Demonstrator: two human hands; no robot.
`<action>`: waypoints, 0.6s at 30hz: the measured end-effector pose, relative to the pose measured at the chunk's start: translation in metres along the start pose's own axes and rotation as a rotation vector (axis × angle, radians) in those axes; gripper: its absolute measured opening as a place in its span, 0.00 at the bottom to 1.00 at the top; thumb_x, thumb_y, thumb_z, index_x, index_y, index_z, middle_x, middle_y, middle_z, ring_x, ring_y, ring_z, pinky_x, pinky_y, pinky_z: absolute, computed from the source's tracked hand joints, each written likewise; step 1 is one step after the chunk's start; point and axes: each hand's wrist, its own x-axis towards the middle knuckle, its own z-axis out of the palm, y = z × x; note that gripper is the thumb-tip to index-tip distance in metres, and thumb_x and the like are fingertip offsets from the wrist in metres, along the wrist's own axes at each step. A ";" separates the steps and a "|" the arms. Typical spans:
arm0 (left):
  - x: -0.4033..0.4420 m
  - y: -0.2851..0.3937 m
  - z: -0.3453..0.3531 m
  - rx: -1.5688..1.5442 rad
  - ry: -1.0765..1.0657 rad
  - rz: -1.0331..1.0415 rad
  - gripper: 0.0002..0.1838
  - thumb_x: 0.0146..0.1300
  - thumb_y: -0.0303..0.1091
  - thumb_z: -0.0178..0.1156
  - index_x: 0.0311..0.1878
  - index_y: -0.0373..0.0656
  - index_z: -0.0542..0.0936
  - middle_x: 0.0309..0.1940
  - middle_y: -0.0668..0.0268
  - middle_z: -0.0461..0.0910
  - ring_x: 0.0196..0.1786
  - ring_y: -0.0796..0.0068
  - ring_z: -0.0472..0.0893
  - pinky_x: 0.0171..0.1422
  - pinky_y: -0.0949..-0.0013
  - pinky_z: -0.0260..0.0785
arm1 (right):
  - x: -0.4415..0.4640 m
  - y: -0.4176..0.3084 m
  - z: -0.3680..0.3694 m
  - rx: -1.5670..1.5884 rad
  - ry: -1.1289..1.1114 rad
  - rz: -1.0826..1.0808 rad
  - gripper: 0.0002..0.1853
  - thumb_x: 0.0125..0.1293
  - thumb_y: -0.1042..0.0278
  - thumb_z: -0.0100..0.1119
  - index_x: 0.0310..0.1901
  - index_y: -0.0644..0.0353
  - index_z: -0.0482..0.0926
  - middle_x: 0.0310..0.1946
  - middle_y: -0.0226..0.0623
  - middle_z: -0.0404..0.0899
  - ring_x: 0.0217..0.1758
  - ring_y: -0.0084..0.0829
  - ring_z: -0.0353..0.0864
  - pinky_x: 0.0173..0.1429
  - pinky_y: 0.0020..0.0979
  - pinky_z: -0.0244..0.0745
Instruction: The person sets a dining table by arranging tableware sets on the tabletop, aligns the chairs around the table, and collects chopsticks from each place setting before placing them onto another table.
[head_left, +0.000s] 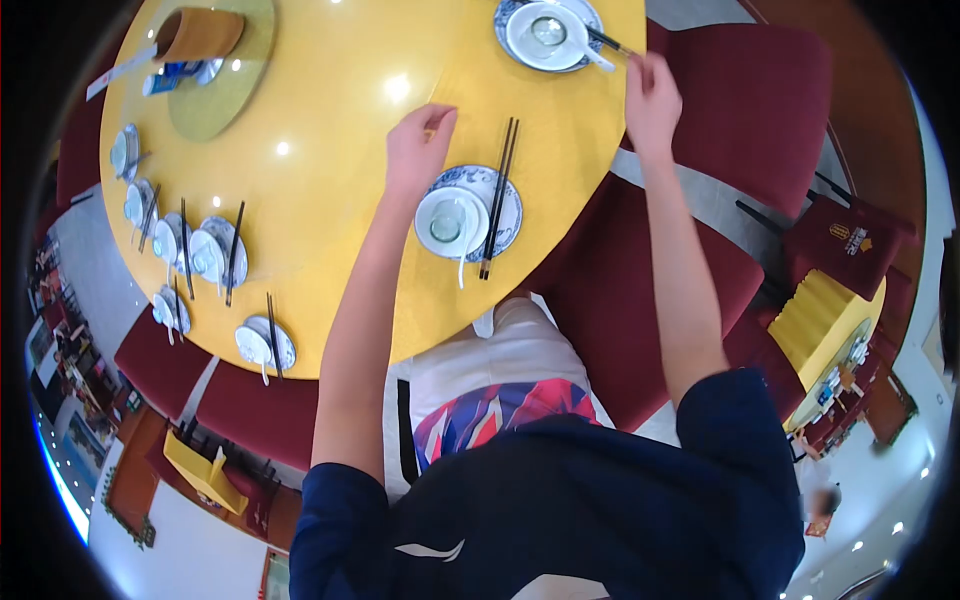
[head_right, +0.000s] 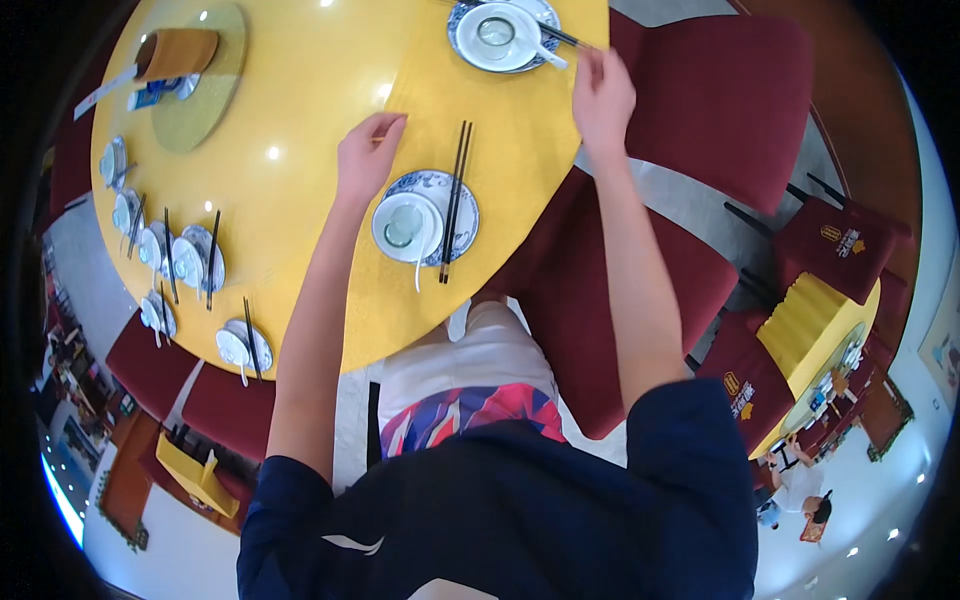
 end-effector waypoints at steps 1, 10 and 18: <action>-0.020 -0.008 -0.012 0.036 0.024 -0.008 0.10 0.63 0.35 0.62 0.39 0.38 0.85 0.36 0.55 0.85 0.39 0.63 0.85 0.44 0.65 0.76 | -0.040 0.007 -0.001 0.101 -0.062 0.115 0.10 0.69 0.64 0.57 0.41 0.64 0.79 0.30 0.39 0.81 0.32 0.28 0.82 0.39 0.32 0.75; -0.121 -0.079 -0.009 -0.234 0.098 -0.263 0.11 0.64 0.27 0.62 0.49 0.38 0.85 0.37 0.61 0.86 0.37 0.78 0.83 0.44 0.74 0.75 | -0.250 -0.023 0.024 0.439 -0.526 0.479 0.10 0.69 0.69 0.56 0.48 0.65 0.75 0.27 0.41 0.83 0.27 0.25 0.84 0.31 0.28 0.77; -0.133 -0.087 -0.008 -0.364 0.080 -0.450 0.10 0.62 0.25 0.63 0.45 0.31 0.83 0.30 0.60 0.85 0.32 0.77 0.83 0.39 0.74 0.77 | -0.228 -0.010 0.038 0.333 -0.538 0.464 0.09 0.68 0.69 0.59 0.43 0.65 0.76 0.22 0.39 0.81 0.22 0.26 0.82 0.28 0.27 0.74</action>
